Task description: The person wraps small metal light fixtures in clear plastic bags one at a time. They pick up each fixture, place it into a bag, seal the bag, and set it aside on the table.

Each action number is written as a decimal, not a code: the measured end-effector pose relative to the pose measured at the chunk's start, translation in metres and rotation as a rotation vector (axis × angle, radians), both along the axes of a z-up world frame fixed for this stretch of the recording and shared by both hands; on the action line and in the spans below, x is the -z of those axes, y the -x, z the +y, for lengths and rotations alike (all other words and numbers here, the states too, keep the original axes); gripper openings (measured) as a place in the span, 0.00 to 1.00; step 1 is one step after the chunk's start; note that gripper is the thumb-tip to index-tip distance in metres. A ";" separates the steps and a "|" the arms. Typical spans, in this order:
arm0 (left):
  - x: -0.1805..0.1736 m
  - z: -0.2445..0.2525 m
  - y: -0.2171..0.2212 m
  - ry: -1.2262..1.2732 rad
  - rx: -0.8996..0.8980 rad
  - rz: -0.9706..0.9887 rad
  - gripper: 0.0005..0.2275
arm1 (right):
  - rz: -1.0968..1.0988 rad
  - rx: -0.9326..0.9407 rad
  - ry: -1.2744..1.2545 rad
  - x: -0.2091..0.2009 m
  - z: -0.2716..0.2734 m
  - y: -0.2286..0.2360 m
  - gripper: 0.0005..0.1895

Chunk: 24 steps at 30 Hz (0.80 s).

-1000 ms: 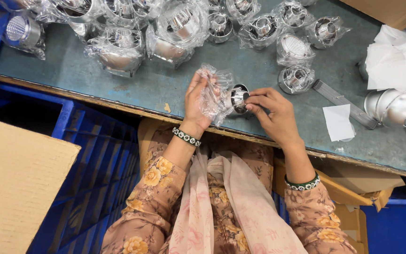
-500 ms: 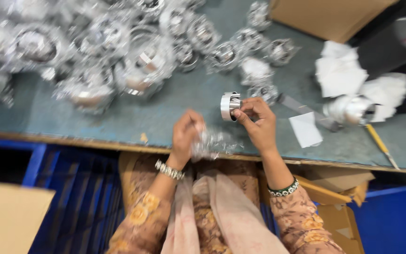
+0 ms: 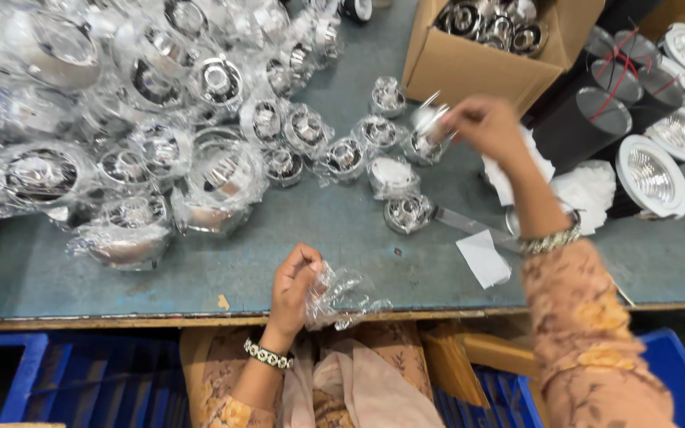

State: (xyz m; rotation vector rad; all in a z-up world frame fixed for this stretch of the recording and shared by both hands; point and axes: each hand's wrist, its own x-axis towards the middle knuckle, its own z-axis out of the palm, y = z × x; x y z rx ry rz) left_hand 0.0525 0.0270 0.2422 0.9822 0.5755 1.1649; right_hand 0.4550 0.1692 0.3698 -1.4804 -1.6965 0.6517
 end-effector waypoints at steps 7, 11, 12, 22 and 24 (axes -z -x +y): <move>-0.003 0.008 -0.008 -0.021 -0.042 0.031 0.04 | 0.289 0.337 -0.335 -0.055 0.098 -0.083 0.17; -0.006 0.009 -0.007 -0.108 -0.079 0.064 0.05 | 0.341 0.204 -0.236 -0.048 0.098 -0.040 0.12; -0.006 0.010 -0.008 -0.062 -0.063 0.044 0.05 | 0.203 0.102 -0.149 -0.041 0.089 -0.023 0.11; -0.007 0.011 -0.009 -0.085 -0.448 -0.245 0.12 | -0.815 -0.001 -0.261 0.012 -0.100 0.123 0.22; -0.005 0.009 -0.011 -0.152 -0.577 0.009 0.12 | -0.840 0.068 -0.419 0.029 -0.123 0.132 0.36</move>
